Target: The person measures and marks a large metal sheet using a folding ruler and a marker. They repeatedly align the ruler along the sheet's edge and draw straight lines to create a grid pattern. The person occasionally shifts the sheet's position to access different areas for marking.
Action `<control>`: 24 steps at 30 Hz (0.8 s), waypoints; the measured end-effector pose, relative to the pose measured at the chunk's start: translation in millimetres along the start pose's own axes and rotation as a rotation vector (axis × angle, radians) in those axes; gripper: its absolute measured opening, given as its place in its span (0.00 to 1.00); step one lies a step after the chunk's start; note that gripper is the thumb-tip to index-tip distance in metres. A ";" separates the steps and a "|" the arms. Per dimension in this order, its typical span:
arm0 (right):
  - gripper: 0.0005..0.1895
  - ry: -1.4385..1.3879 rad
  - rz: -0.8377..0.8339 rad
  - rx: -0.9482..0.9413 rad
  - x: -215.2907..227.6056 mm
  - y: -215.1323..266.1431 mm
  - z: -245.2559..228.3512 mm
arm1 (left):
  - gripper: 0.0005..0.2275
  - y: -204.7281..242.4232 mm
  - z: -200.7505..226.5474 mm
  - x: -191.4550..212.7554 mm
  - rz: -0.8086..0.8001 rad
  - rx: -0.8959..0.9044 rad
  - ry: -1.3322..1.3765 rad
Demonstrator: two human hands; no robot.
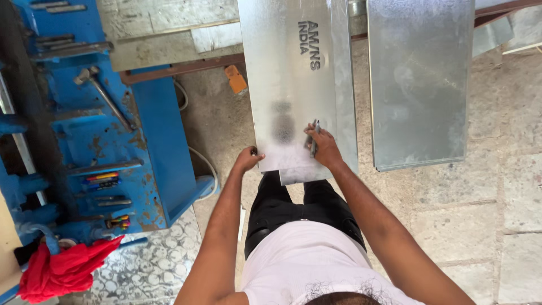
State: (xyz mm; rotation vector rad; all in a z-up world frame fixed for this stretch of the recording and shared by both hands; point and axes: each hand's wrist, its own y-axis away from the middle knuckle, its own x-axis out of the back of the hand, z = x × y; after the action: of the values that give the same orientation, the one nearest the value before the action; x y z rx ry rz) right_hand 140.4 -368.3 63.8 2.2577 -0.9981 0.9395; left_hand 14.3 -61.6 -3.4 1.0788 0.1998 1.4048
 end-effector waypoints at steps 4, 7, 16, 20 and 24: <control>0.22 -0.179 0.073 -0.113 4.7 2.0 -29.5 | 0.25 18.5 11.7 -1.7 0.202 0.060 0.032; 0.20 -0.345 0.079 -0.279 3.5 -0.4 -57.0 | 0.27 39.1 35.7 2.7 0.336 -0.093 0.010; 0.15 -0.800 0.121 -0.185 -12.9 14.8 -93.3 | 0.35 82.7 123.5 19.4 -0.028 -0.625 0.087; 0.18 -1.021 0.099 -0.262 2.2 38.8 -79.5 | 0.30 87.2 123.5 29.1 -0.081 -0.701 0.098; 0.18 -0.689 0.316 -0.261 43.1 30.6 -33.0 | 0.17 70.2 108.6 62.5 -0.037 -0.545 -0.095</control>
State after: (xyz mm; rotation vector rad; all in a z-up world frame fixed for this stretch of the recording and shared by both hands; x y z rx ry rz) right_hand 125.1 -383.9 122.2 2.2610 -1.6919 0.0895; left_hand 55.2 -74.7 133.7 0.6802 -0.2235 1.2680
